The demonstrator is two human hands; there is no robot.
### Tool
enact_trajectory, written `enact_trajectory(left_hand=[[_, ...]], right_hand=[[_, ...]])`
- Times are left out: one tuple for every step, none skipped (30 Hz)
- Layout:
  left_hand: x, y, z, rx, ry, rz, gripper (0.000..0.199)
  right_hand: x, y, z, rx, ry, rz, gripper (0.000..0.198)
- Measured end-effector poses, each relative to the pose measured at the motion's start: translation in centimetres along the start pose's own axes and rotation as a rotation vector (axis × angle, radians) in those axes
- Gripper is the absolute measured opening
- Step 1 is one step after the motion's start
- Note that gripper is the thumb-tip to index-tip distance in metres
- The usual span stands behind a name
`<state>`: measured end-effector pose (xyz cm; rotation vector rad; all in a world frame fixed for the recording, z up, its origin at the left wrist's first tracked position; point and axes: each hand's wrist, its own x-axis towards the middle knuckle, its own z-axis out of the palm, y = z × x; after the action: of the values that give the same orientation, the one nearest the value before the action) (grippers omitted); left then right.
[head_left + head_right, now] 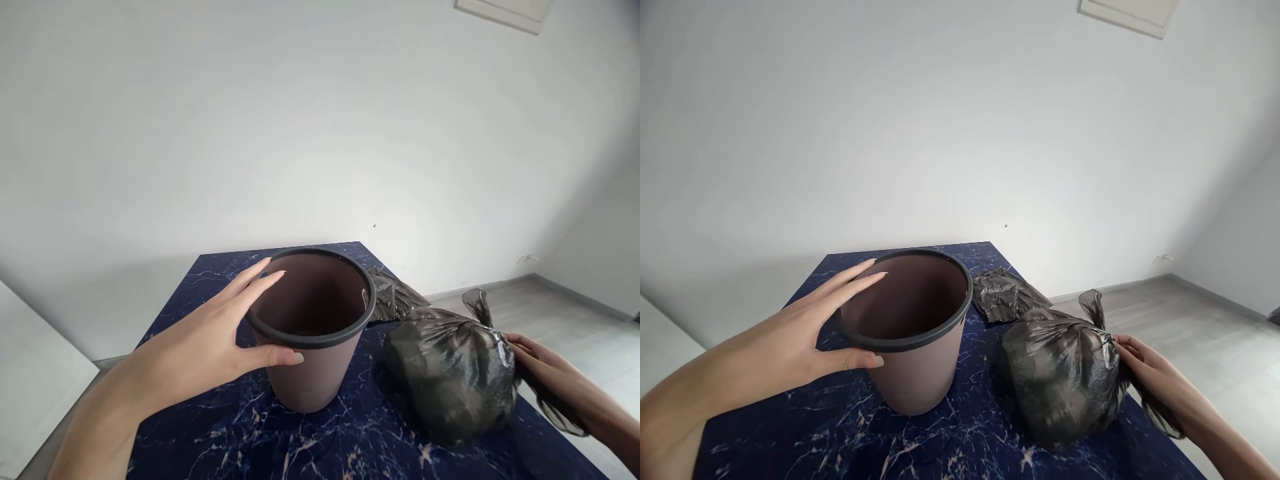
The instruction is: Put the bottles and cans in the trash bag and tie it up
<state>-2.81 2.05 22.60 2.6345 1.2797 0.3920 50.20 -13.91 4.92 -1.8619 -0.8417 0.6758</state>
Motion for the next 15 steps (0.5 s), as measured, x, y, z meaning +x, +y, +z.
enact_trajectory(left_hand=[[0.0, 0.1, -0.1, -0.003, 0.000, 0.000, 0.108], [0.0, 0.2, -0.2, -0.006, -0.002, -0.004, 0.108], [-0.1, 0.3, -0.2, -0.010, -0.004, -0.011, 0.108], [-0.1, 0.4, -0.2, -0.014, -0.005, -0.020, 0.107], [-0.1, 0.4, -0.2, -0.017, -0.004, -0.028, 0.107], [-0.1, 0.4, -0.2, -0.021, -0.001, -0.035, 0.107], [0.0, 0.4, -0.2, -0.026, 0.001, -0.041, 0.107], [0.0, 0.4, -0.2, -0.030, -0.001, -0.050, 0.107], [0.0, 0.5, -0.2, -0.034, -0.006, -0.062, 0.107], [0.1, 0.5, -0.2, -0.036, -0.014, -0.077, 0.107], [0.1, 0.6, -0.3, -0.039, -0.025, -0.092, 0.107], [0.1, 0.7, -0.3, -0.041, -0.036, -0.106, 0.107], [0.1, 0.8, -0.4, -0.041, -0.043, -0.118, 0.107], [0.1, 0.9, -0.4, -0.041, -0.047, -0.125, 0.107], [0.0, 1.0, -0.4, -0.040, -0.047, -0.126, 0.107]], right_hand=[[-0.2, -0.4, -0.5, 0.012, -0.075, 0.005, 0.032], [-0.3, -0.8, -0.9, 0.000, -0.112, 0.010, 0.029], [-0.5, -1.2, -1.4, -0.015, -0.123, 0.017, 0.027], [-0.7, -1.6, -1.8, -0.027, -0.111, 0.028, 0.029], [-0.8, -2.0, -2.1, -0.028, -0.077, 0.039, 0.035], [-0.9, -2.4, -2.4, -0.020, -0.032, 0.041, 0.042], [-1.0, -2.8, -2.6, -0.012, 0.022, 0.036, 0.049], [-1.0, -3.4, -2.7, -0.005, 0.081, 0.020, 0.054], [-1.0, -4.0, -2.7, -0.008, 0.135, -0.011, 0.055], [-1.0, -4.8, -2.5, -0.028, 0.182, -0.055, 0.052], [-1.0, -5.7, -2.1, -0.070, 0.215, -0.098, 0.048], [-1.1, -6.7, -1.5, -0.132, 0.220, -0.149, 0.042], [-1.1, -7.8, -0.8, -0.200, 0.203, -0.196, 0.037], [-1.1, -9.0, 0.2, -0.270, 0.140, -0.242, 0.037], [-1.0, -10.1, 1.2, -0.319, 0.086, -0.319, 0.038]])
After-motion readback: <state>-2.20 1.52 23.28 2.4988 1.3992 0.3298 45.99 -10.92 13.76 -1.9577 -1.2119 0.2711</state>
